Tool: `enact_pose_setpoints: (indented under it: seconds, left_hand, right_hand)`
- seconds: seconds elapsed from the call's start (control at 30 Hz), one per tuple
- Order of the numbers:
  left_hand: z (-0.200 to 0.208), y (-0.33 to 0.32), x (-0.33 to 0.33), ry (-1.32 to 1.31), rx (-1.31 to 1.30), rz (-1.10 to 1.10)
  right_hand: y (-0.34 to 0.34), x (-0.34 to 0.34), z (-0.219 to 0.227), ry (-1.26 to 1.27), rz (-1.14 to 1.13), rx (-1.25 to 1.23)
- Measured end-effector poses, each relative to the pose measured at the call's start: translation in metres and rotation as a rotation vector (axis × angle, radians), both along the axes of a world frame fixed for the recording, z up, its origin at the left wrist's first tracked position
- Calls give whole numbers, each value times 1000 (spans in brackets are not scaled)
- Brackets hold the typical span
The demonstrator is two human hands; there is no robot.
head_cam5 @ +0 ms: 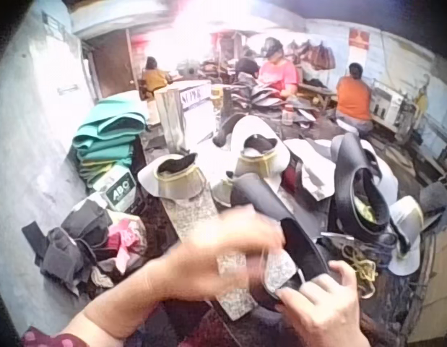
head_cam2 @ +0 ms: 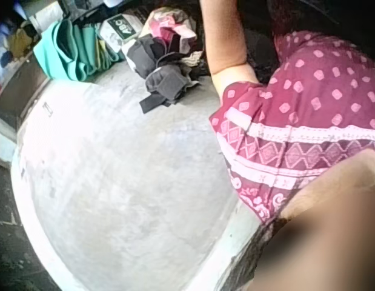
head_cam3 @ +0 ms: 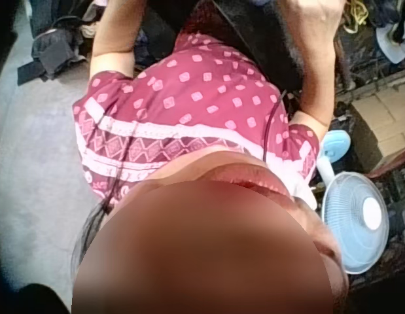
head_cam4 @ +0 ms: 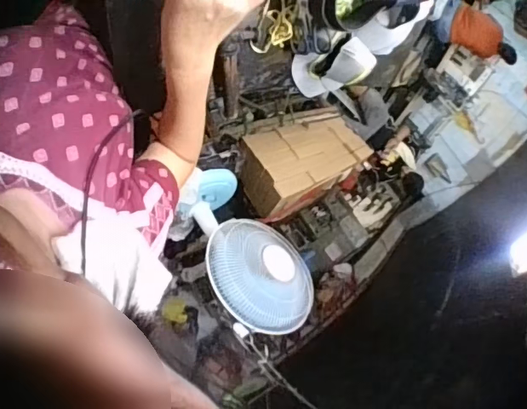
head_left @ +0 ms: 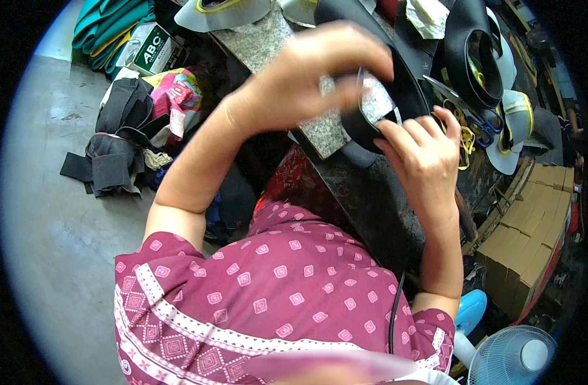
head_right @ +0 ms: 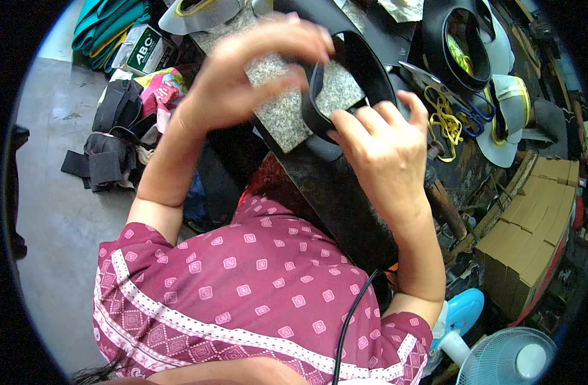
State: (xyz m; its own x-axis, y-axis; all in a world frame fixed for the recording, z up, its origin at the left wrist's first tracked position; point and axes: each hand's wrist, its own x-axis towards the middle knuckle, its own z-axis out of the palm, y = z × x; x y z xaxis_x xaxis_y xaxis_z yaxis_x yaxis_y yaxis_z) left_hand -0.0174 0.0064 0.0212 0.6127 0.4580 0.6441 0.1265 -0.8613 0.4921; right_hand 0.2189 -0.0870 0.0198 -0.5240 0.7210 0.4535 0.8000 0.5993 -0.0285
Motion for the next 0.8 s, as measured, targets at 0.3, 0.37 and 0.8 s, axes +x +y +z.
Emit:
enact_pose_setpoints:
  seconds: [0.3,0.37,0.8]
  left_hand:
    - [-25,-30,-12,230,-12,38]
    - [-25,-39,-4,207,-4,73]
    - [-31,-65,22,115,-53,308]
  right_hand:
    - [22,44,8,222,126,-244]
    - [23,49,1,223,186,-271]
    - [29,25,-19,248,273,-141]
